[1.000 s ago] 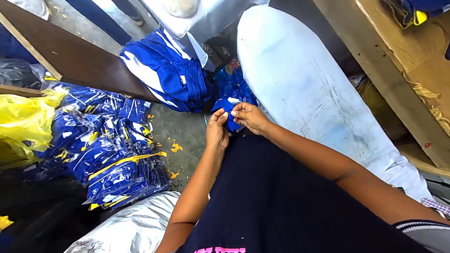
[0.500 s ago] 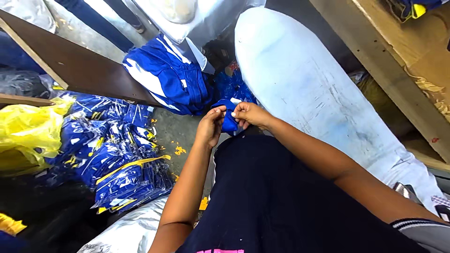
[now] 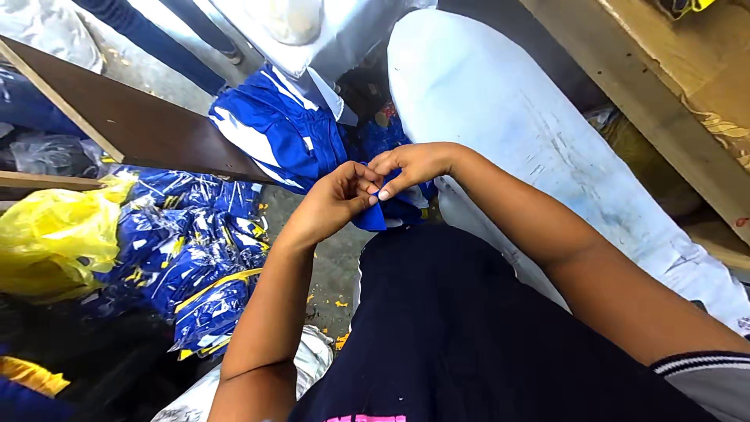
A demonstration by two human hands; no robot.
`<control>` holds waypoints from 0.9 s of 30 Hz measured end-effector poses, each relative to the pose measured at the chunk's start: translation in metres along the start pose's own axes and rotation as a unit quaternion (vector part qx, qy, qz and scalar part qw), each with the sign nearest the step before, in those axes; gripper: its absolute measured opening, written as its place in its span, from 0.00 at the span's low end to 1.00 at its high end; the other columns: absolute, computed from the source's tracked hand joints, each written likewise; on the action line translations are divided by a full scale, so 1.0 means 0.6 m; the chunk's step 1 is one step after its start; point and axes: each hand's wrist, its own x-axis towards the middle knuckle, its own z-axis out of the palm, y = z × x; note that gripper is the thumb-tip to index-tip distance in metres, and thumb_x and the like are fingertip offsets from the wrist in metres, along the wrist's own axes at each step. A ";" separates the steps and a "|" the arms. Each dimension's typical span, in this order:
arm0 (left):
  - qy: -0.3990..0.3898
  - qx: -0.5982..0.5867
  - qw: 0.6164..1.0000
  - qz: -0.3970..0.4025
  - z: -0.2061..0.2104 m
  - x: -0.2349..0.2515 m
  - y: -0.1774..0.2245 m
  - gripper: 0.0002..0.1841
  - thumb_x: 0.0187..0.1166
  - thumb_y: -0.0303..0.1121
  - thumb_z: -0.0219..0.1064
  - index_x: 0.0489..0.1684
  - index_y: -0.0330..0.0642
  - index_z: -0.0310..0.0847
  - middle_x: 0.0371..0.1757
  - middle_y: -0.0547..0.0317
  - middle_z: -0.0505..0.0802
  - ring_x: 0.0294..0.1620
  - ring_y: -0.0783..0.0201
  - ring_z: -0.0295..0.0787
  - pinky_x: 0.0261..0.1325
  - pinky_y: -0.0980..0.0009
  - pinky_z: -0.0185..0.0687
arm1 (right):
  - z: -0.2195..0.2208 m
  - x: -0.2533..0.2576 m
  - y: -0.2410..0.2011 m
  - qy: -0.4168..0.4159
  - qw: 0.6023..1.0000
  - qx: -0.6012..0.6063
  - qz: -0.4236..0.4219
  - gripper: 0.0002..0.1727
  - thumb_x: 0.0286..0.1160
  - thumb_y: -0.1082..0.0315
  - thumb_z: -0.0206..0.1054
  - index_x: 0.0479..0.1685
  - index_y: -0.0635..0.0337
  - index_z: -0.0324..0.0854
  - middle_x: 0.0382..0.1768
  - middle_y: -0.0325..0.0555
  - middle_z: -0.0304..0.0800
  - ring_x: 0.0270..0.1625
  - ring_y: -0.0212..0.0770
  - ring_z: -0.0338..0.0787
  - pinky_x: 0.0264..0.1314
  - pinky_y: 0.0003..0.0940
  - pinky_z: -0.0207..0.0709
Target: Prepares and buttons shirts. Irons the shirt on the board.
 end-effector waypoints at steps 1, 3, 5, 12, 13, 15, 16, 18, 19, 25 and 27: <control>0.010 0.023 1.000 0.005 -0.004 -0.003 0.004 0.15 0.73 0.17 0.70 0.56 0.37 0.76 0.43 0.63 0.92 0.41 0.77 0.89 0.50 0.78 0.86 | 0.002 0.003 -0.003 0.012 1.000 -0.010 -0.006 0.14 0.81 0.66 0.69 0.49 0.72 0.89 0.65 0.61 0.87 0.74 0.50 0.81 0.79 0.44 0.69; 0.030 0.050 0.998 0.012 -0.010 -0.008 0.009 0.15 0.73 0.18 0.70 0.55 0.37 0.76 0.43 0.61 0.92 0.42 0.77 0.89 0.50 0.78 0.86 | 0.011 0.007 -0.013 0.050 0.998 -0.028 -0.004 0.13 0.81 0.66 0.67 0.39 0.69 0.91 0.58 0.58 0.91 0.72 0.49 0.83 0.77 0.48 0.70; 0.047 0.071 0.996 0.022 -0.011 -0.011 0.011 0.15 0.73 0.18 0.71 0.55 0.36 0.77 0.45 0.59 0.90 0.42 0.76 0.88 0.50 0.78 0.86 | 0.019 0.010 -0.020 0.091 0.994 -0.058 -0.005 0.15 0.79 0.66 0.64 0.30 0.68 0.89 0.51 0.56 0.93 0.73 0.52 0.83 0.77 0.60 0.64; -0.020 0.071 0.997 0.030 -0.051 0.007 0.000 0.15 0.75 0.23 0.71 0.58 0.37 0.78 0.44 0.63 0.91 0.41 0.78 0.88 0.50 0.78 0.85 | 0.024 0.014 -0.038 0.172 0.985 0.010 0.033 0.16 0.79 0.70 0.58 0.24 0.66 0.84 0.47 0.50 0.91 0.56 0.36 0.86 0.58 0.40 0.74; -0.045 0.059 0.997 0.016 -0.059 0.012 -0.002 0.12 0.76 0.24 0.70 0.55 0.37 0.80 0.40 0.65 0.91 0.39 0.78 0.88 0.49 0.79 0.85 | 0.021 0.012 -0.041 0.170 0.984 0.030 0.046 0.15 0.81 0.70 0.58 0.27 0.66 0.85 0.47 0.48 0.91 0.52 0.32 0.85 0.54 0.35 0.73; -0.085 0.035 0.996 -0.001 -0.068 0.022 -0.007 0.07 0.77 0.24 0.69 0.49 0.39 0.82 0.36 0.69 0.91 0.38 0.81 0.86 0.47 0.82 0.83 | 0.018 0.009 -0.047 0.177 0.979 0.064 0.073 0.15 0.84 0.71 0.57 0.30 0.66 0.85 0.40 0.44 0.88 0.43 0.27 0.81 0.46 0.28 0.70; -0.095 0.019 0.995 -0.004 -0.070 0.027 -0.010 0.05 0.78 0.24 0.68 0.47 0.40 0.82 0.35 0.70 0.90 0.37 0.82 0.86 0.47 0.83 0.83 | 0.019 0.009 -0.047 0.186 0.976 0.076 0.080 0.16 0.86 0.71 0.56 0.27 0.63 0.82 0.31 0.38 0.82 0.35 0.25 0.76 0.39 0.25 0.66; -0.101 -0.011 0.995 -0.004 -0.070 0.035 -0.015 0.04 0.79 0.24 0.66 0.44 0.43 0.82 0.34 0.73 0.89 0.36 0.82 0.86 0.46 0.83 0.82 | 0.019 0.007 -0.046 0.191 0.973 0.096 0.090 0.18 0.88 0.71 0.55 0.23 0.59 0.76 0.24 0.34 0.73 0.29 0.24 0.71 0.35 0.25 0.62; -0.101 -0.024 0.995 -0.003 -0.068 0.039 -0.017 0.04 0.79 0.24 0.65 0.42 0.44 0.82 0.33 0.74 0.89 0.36 0.83 0.86 0.45 0.83 0.83 | 0.020 0.008 -0.045 0.197 0.971 0.101 0.090 0.19 0.88 0.71 0.54 0.21 0.57 0.72 0.22 0.33 0.69 0.27 0.25 0.69 0.33 0.25 0.61; -0.048 0.015 0.999 -0.006 -0.059 0.059 -0.018 0.02 0.79 0.26 0.69 0.42 0.40 0.82 0.31 0.67 0.90 0.32 0.78 0.86 0.42 0.78 0.84 | 0.038 0.013 -0.019 0.287 0.955 -0.068 0.039 0.19 0.82 0.68 0.56 0.21 0.67 0.78 0.31 0.52 0.83 0.46 0.46 0.84 0.59 0.50 0.66; -0.036 0.067 0.997 0.000 -0.061 0.064 -0.014 0.04 0.78 0.29 0.71 0.41 0.40 0.82 0.29 0.65 0.88 0.30 0.77 0.84 0.38 0.76 0.82 | 0.048 0.015 -0.016 0.315 0.943 -0.106 0.028 0.21 0.86 0.66 0.54 0.23 0.69 0.80 0.31 0.55 0.84 0.50 0.51 0.85 0.65 0.55 0.62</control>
